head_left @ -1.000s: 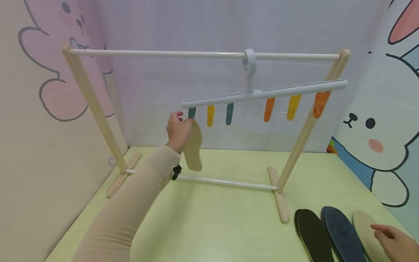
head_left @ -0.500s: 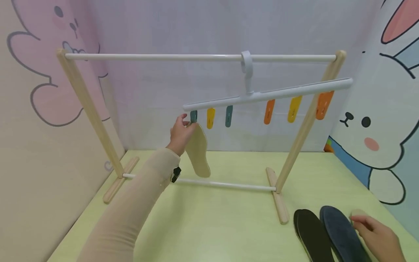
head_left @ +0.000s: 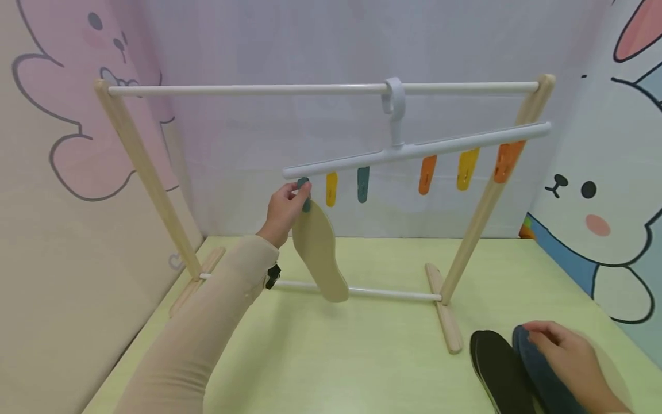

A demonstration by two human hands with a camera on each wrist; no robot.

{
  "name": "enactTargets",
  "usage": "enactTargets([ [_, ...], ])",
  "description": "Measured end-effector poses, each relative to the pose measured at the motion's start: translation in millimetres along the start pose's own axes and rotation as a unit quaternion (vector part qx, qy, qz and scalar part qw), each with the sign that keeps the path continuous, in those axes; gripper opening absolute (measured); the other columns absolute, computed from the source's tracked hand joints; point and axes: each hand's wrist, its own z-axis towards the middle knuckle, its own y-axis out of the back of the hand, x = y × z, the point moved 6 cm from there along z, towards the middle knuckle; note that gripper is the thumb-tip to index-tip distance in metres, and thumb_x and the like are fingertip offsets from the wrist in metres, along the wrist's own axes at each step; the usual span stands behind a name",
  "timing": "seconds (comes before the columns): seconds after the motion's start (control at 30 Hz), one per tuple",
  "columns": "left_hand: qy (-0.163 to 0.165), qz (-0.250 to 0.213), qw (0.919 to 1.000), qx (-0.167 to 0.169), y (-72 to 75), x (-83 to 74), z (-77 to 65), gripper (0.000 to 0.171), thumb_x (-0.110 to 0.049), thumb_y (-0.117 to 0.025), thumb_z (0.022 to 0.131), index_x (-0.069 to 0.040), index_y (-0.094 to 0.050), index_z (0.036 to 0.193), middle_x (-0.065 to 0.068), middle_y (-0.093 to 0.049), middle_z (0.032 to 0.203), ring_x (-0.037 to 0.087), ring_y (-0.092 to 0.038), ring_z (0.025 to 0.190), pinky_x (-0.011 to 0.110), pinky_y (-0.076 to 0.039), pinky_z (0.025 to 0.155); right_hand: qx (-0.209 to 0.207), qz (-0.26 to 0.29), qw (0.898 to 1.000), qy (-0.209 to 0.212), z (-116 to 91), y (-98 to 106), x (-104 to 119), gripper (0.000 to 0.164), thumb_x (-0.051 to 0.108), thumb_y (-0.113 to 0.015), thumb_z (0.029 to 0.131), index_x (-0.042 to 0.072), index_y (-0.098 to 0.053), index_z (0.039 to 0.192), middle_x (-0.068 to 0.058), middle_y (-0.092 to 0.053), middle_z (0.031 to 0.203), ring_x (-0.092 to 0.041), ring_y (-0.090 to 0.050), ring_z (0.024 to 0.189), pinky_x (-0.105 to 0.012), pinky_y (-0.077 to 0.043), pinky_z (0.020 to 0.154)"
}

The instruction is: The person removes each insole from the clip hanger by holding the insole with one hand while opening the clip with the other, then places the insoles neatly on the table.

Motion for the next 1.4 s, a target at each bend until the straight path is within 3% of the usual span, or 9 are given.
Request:
enactTargets([
  [0.13,-0.007,-0.016,0.9998,-0.009,3.6,-2.7,-0.2,0.048,-0.036,-0.05,0.1,0.0,-0.054,0.131,0.006,-0.049,0.092,0.017,-0.045,0.086,0.027,-0.038,0.075,0.003,0.024,1.0,-0.003,4.0,-2.6,12.0,0.032,0.026,-0.054,0.099,-0.002,-0.064,0.11,-0.003,-0.07,0.09,0.003,-0.056,0.071,-0.026,-0.047,0.056],
  [0.4,-0.014,-0.063,0.9978,-0.012,8.9,-6.8,-3.1,0.041,-0.032,-0.052,0.1,0.004,-0.062,0.117,0.0,-0.052,0.082,0.014,-0.046,0.084,0.026,-0.039,0.078,0.001,0.049,0.998,0.031,0.8,-15.8,70.5,0.027,0.012,-0.053,0.098,-0.008,-0.06,0.114,0.006,-0.063,0.077,-0.003,-0.053,0.064,-0.025,-0.044,0.056],
  [0.7,-0.029,-0.053,0.9982,0.002,10.8,-14.8,-16.8,0.039,-0.03,-0.053,0.099,0.007,-0.062,0.109,0.002,-0.053,0.084,0.016,-0.045,0.087,0.029,-0.039,0.08,0.041,0.091,0.994,0.038,8.3,-47.2,112.0,0.027,0.011,-0.054,0.097,-0.008,-0.06,0.116,0.0,-0.064,0.081,-0.003,-0.053,0.068,-0.024,-0.044,0.06],
  [1.03,-0.005,-0.066,0.9973,0.031,7.9,-19.7,-25.6,0.035,-0.032,-0.053,0.099,0.003,-0.059,0.1,0.006,-0.053,0.095,0.021,-0.045,0.102,0.042,-0.033,0.101,0.05,0.151,0.985,0.07,10.6,-62.2,147.6,0.021,0.005,-0.057,0.095,-0.01,-0.062,0.109,0.004,-0.063,0.08,0.0,-0.051,0.069,-0.021,-0.045,0.062],
  [1.2,0.004,-0.078,0.9965,0.03,6.2,-18.7,-30.0,0.035,-0.032,-0.052,0.099,0.003,-0.058,0.1,0.007,-0.052,0.098,0.022,-0.044,0.105,0.044,-0.032,0.102,0.079,0.193,0.975,0.08,10.1,-77.0,158.9,0.021,0.004,-0.056,0.096,-0.01,-0.06,0.111,0.005,-0.062,0.082,-0.001,-0.053,0.073,-0.023,-0.047,0.066],
  [1.4,0.008,-0.091,0.9953,0.032,-1.1,-10.4,-34.4,0.035,-0.029,-0.052,0.1,0.005,-0.058,0.101,0.004,-0.053,0.089,0.02,-0.046,0.097,0.04,-0.036,0.096,0.12,0.231,0.961,0.098,2.1,-103.5,182.2,0.019,0.001,-0.055,0.095,-0.011,-0.06,0.108,-0.001,-0.063,0.084,-0.004,-0.053,0.073,-0.024,-0.047,0.067],
])
